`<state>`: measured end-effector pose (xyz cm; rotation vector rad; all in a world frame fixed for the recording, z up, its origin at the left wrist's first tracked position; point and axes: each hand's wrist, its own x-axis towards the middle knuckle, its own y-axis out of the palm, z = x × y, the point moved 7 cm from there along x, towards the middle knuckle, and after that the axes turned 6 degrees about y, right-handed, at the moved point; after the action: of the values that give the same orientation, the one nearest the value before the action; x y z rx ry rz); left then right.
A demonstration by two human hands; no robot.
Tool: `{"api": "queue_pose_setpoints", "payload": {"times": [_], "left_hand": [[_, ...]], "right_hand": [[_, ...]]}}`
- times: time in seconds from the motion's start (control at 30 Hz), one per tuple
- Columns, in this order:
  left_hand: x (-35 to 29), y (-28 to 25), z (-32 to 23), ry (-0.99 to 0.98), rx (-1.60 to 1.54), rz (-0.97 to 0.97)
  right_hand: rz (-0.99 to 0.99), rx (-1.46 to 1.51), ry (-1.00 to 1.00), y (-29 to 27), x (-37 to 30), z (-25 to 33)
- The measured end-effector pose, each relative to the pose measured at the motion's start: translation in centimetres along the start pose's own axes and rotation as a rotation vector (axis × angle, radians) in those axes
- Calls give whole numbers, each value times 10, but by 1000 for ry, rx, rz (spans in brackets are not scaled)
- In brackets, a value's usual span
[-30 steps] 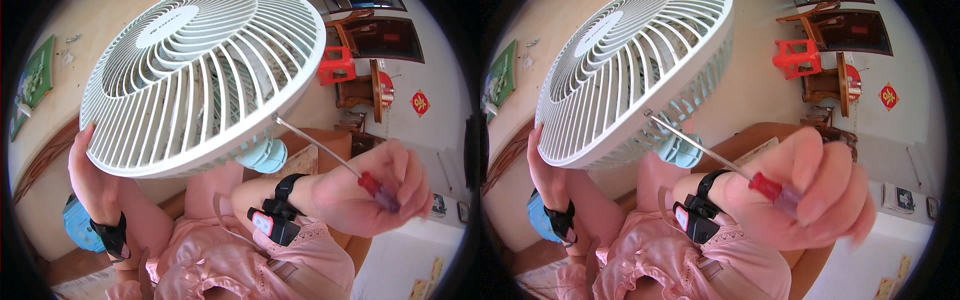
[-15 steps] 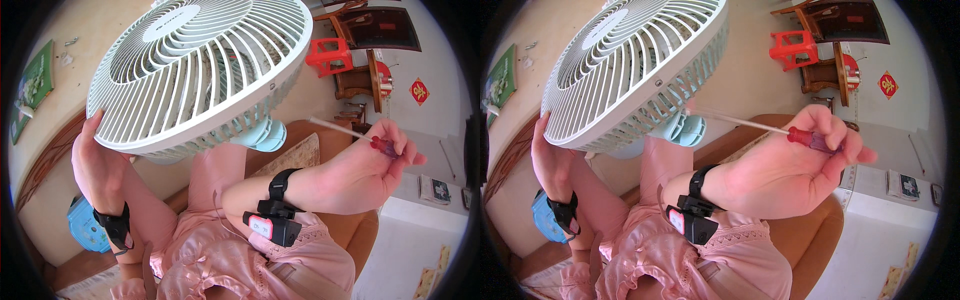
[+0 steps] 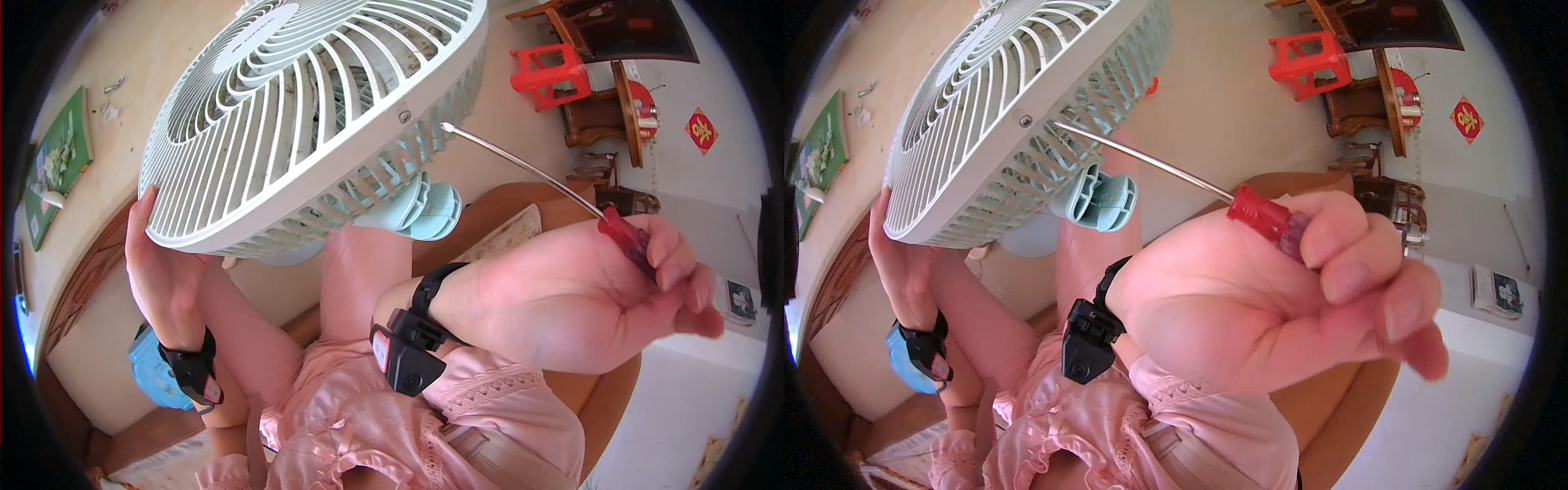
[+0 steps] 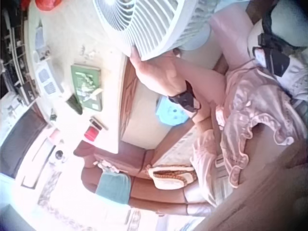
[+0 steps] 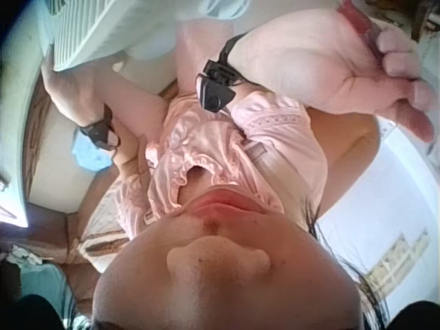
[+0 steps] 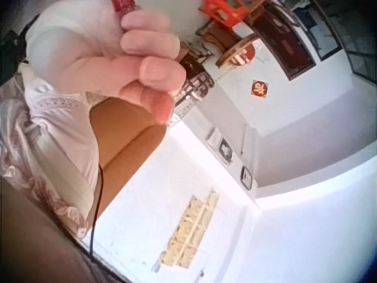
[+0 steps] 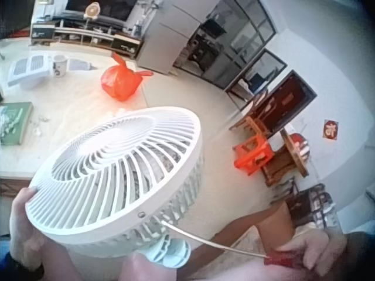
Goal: Disassemble and repair a small portable fan using a screwdriver.
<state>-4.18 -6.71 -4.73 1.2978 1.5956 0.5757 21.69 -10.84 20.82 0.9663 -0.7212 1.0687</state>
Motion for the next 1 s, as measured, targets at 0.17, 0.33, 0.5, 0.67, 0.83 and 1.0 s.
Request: {"api": "queue_pose_setpoints", "payload": {"times": [0.17,0.33,0.5,0.67,0.83,1.0], "left_hand": [[-1,4,0,30,-13,-15],[0,5,0,36,-47,-11],[-1,9,0,36,-39,-45],[0,4,-1,44,-5,-92],[-2,9,-1,64,18,-102],[-4,13,-2,51,13,-94]], "right_hand": [[34,119,56,7,-1,-2],[-42,175,-4,8,-3,-4],[44,124,13,15,-3,-6],[60,161,-22,13,-5,-5],[100,91,38,19,-3,-3],[84,42,4,21,-4,-4]]}}
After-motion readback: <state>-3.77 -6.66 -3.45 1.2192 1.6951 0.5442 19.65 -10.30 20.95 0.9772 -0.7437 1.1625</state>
